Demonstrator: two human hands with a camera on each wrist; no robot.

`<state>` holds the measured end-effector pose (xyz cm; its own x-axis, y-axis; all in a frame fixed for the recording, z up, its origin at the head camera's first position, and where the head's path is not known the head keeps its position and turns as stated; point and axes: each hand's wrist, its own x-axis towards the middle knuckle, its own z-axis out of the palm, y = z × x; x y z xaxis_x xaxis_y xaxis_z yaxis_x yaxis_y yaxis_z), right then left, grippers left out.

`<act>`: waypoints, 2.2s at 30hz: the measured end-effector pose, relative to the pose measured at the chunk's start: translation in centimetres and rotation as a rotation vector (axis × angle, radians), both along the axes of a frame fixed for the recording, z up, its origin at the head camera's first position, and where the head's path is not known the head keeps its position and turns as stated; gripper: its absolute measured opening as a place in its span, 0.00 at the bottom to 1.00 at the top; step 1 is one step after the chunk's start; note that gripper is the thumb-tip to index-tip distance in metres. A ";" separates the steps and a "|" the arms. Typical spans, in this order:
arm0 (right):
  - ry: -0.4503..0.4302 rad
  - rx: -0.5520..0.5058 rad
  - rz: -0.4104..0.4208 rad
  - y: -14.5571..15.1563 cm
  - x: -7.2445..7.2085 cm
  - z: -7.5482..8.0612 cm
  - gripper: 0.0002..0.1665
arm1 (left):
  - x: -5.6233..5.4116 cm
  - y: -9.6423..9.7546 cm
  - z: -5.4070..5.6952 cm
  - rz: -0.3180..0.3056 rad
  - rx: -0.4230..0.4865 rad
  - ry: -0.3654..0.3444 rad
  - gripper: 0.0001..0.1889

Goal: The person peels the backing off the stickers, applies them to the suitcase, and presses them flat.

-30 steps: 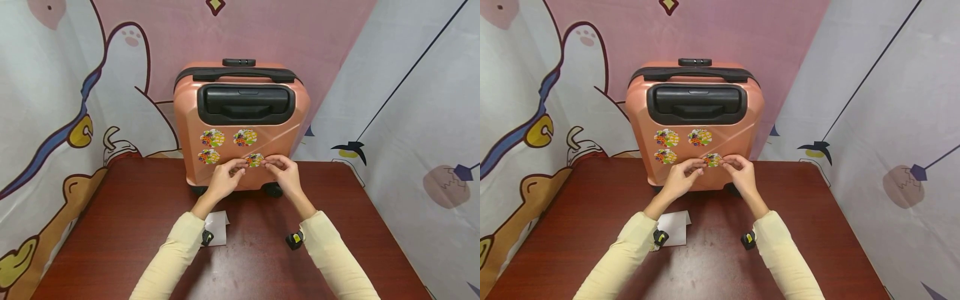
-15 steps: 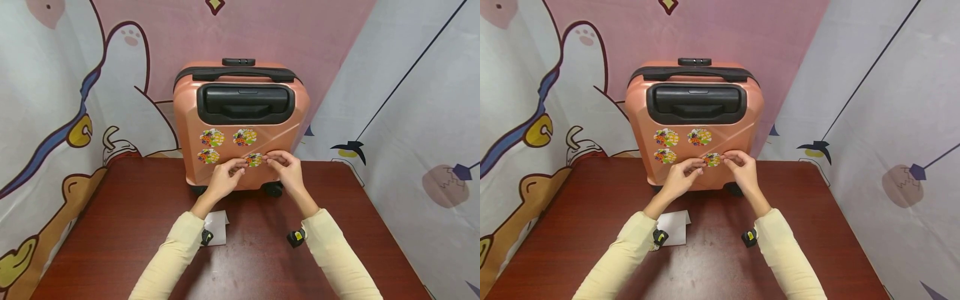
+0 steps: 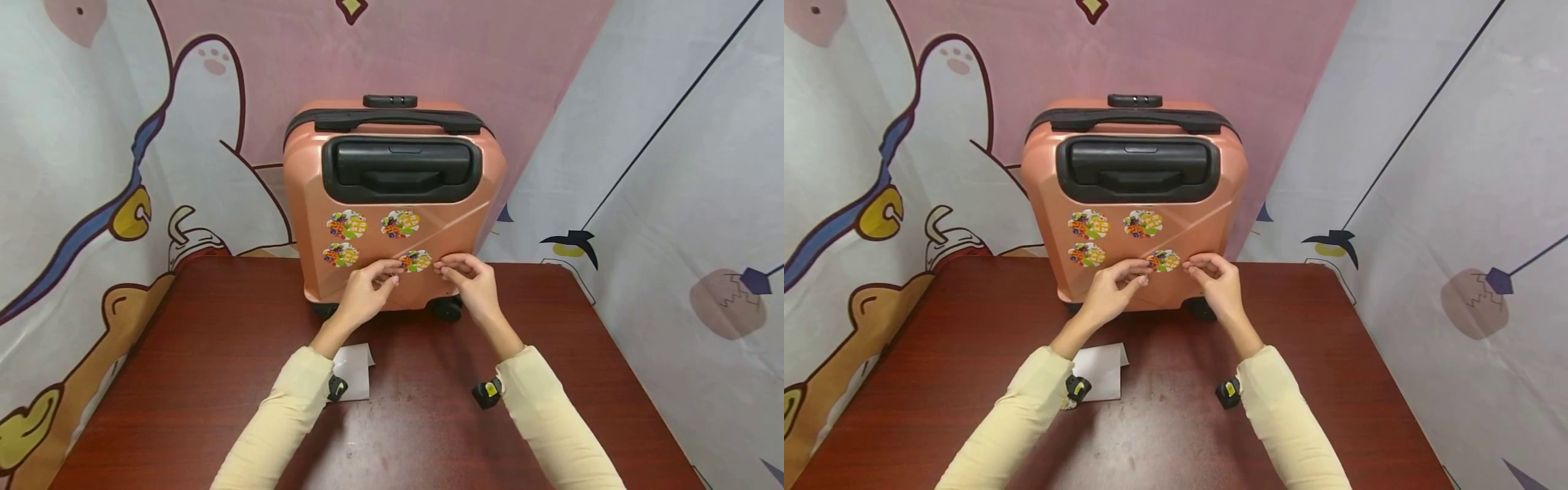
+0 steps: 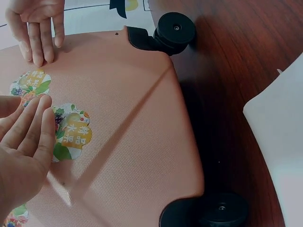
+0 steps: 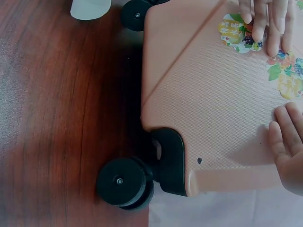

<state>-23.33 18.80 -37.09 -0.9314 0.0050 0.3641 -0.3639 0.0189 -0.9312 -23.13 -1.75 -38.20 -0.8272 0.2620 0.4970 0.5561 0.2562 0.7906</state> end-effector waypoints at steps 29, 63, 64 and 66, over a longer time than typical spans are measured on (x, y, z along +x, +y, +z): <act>-0.063 0.111 0.053 -1.6 2.4 0.5 0.10 | 1.0 -2.3 -1.5 0.054 0.004 -0.078 0.12; -0.283 0.249 0.330 -5.8 5.8 -6.3 0.11 | 5.8 -10.3 -6.6 0.226 -0.082 -0.349 0.10; -0.286 0.250 0.334 -5.9 5.9 -6.5 0.11 | 6.0 -10.6 -6.8 0.236 -0.084 -0.364 0.10; -0.295 0.257 0.337 -6.1 6.1 -6.8 0.11 | 6.4 -11.1 -7.3 0.256 -0.097 -0.392 0.09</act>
